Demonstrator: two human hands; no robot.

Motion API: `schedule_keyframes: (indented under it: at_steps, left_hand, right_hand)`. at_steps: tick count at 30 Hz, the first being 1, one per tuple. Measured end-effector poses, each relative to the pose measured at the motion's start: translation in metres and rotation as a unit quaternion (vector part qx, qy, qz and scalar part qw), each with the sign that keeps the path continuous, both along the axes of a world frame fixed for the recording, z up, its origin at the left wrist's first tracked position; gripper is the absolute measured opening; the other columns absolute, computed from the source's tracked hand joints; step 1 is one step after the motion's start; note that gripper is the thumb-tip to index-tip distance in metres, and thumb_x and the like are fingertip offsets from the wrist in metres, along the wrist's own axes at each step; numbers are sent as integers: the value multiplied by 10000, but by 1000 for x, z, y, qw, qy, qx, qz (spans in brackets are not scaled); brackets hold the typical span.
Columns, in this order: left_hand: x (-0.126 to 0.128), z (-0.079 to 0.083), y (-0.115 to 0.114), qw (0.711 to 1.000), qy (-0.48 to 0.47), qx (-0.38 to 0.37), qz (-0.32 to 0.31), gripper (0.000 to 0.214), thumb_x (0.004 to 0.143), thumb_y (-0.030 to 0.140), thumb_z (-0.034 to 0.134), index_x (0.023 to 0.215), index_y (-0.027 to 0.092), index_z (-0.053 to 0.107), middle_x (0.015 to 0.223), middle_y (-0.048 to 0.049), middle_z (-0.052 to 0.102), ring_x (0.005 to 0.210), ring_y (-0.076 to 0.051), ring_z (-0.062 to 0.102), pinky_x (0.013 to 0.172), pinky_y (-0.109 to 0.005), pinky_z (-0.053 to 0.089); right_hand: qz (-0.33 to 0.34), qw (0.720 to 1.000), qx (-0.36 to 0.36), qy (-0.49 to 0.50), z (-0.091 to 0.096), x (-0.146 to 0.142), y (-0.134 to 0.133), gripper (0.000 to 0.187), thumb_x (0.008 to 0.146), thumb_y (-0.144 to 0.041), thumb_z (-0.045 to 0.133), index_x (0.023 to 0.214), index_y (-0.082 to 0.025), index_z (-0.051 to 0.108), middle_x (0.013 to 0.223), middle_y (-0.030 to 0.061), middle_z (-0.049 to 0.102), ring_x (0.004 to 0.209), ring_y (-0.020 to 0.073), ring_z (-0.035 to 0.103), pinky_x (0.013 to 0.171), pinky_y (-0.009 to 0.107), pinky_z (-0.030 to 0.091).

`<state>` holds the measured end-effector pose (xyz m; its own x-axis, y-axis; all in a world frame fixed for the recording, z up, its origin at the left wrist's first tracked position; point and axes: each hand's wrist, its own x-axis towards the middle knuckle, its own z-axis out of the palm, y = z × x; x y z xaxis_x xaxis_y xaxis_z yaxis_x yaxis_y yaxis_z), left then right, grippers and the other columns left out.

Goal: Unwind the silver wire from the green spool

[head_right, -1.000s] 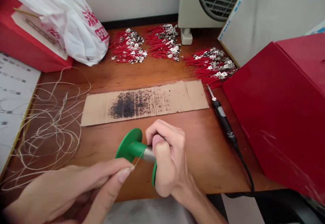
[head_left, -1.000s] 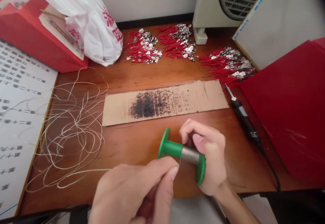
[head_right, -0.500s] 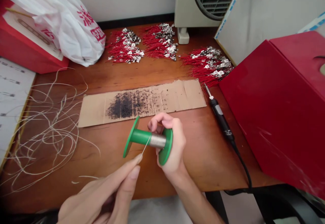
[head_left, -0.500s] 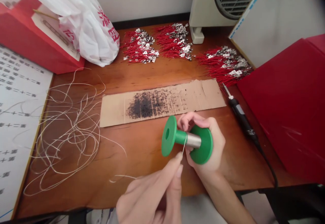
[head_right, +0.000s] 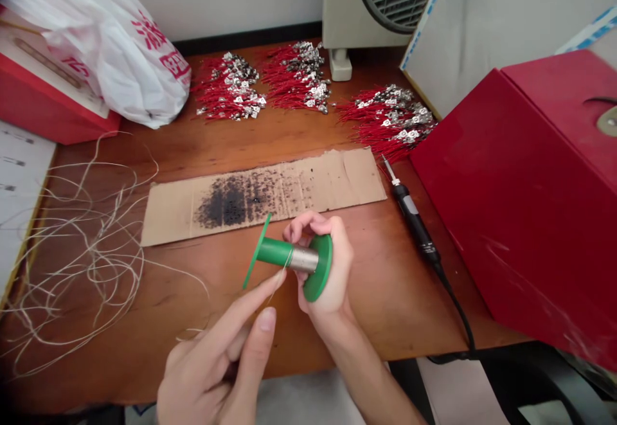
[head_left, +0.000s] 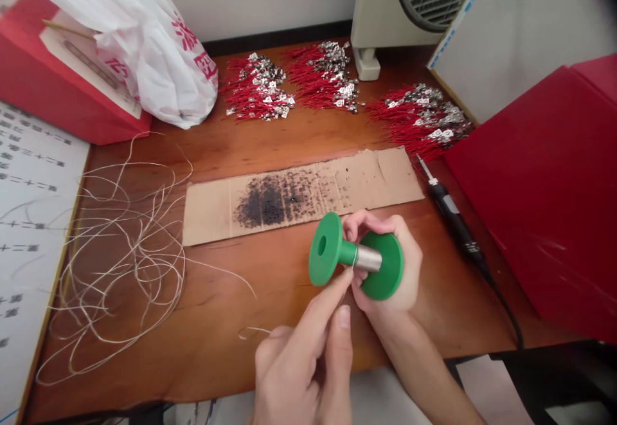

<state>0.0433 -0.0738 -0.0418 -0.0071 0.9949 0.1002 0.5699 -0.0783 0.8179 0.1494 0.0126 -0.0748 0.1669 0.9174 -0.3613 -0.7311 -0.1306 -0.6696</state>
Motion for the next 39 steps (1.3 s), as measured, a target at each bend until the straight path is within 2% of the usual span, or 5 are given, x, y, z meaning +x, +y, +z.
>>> schedule_keyframes:
  at_steps: [10,14,18,29,39]
  left_hand:
    - [-12,-2,-4,997,22,-75,-2,371,1047,314,552,1368,447,679,544,86,555,534,-58,552,498,-137,412]
    - [-22,-7,-4,994,-5,-87,-68,394,1040,280,559,1403,378,680,489,71,426,445,-36,433,443,-129,320]
    - [-21,-10,-8,979,-65,-194,-15,397,1067,410,510,1407,307,689,518,42,320,472,-47,321,491,-172,295]
    - [-50,-35,48,781,-415,-462,-60,395,778,497,820,859,134,686,475,101,174,455,-19,93,422,-150,100]
    - [-65,-20,90,754,-349,-538,-141,269,772,364,771,753,98,733,505,57,259,471,-20,116,447,-193,59]
  right_hand:
    - [-19,1000,9,-2,0,1,-1,298,795,-312,535,556,-139,490,665,53,459,616,114,533,431,170,361]
    - [28,996,-63,56,1,2,0,298,767,-344,540,556,-134,537,649,37,466,427,67,376,305,188,189]
    - [77,984,-91,135,3,4,3,290,757,-321,523,538,-133,545,584,15,451,328,55,283,260,192,127]
    - [177,962,-78,193,12,5,1,302,772,-347,529,559,-137,575,570,9,441,370,77,328,307,207,265]
    - [332,935,110,-53,13,13,-16,338,903,-294,482,600,-145,488,672,49,503,710,146,488,737,300,419]
